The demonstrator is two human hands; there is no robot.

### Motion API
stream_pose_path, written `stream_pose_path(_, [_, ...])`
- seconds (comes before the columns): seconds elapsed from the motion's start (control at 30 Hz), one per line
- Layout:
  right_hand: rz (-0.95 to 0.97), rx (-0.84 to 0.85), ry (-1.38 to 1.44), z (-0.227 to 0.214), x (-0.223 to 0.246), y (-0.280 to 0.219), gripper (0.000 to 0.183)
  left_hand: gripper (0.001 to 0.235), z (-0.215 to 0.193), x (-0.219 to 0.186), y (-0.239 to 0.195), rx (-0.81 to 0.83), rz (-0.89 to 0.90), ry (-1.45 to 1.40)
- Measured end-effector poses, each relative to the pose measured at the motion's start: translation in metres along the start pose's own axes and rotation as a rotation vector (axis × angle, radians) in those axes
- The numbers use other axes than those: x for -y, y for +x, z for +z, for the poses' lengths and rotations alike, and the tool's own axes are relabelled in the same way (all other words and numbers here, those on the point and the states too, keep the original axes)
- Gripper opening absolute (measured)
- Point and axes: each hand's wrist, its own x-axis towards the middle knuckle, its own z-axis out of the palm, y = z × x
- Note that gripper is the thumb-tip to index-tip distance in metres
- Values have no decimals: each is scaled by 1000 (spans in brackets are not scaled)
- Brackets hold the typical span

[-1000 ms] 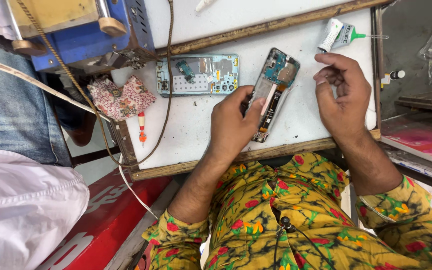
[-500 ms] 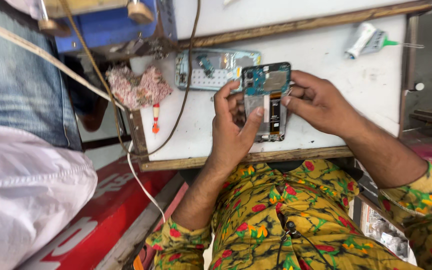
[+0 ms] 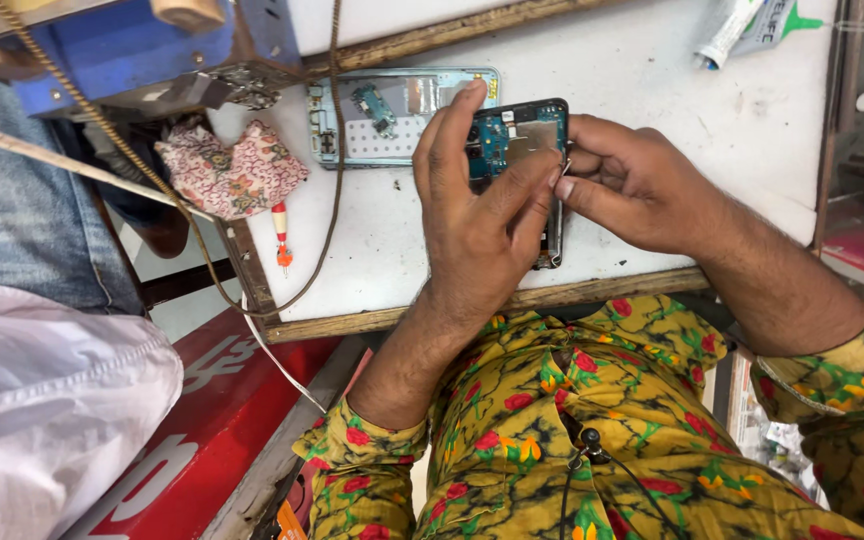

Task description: The person disassembles a smartphone, removes the motherboard, cleans it with a cotton swab, and reassembles the device by reconnecting the battery and display cables. The person places the cleaned motherboard back into the phone chassis and secures the components.

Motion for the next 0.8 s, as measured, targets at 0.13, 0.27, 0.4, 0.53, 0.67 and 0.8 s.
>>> stream_pose_path(0.13, [0,9,44,0,2,0,43,21,3,3,-1,-11,12,-25])
stream_pose_path(0.27, [28,-42,-13,3,5,-2,39,21,6,5,-3,-36,21,-15])
stream_pose_path(0.4, [49,-108,-132,4,4,-4,29,21,6,7,-5,-48,77,15])
stream_pose_path(0.53, [16,-141,-124,4,2,-6,26,20,5,6,-4,-50,108,16])
stream_pose_path(0.67, [40,-147,-119,4,0,-6,23,36,2,5,-1,-37,-8,-194])
stream_pose_path(0.8, [34,-156,-119,5,1,-6,23,55,-2,7,3,-18,-153,-341])
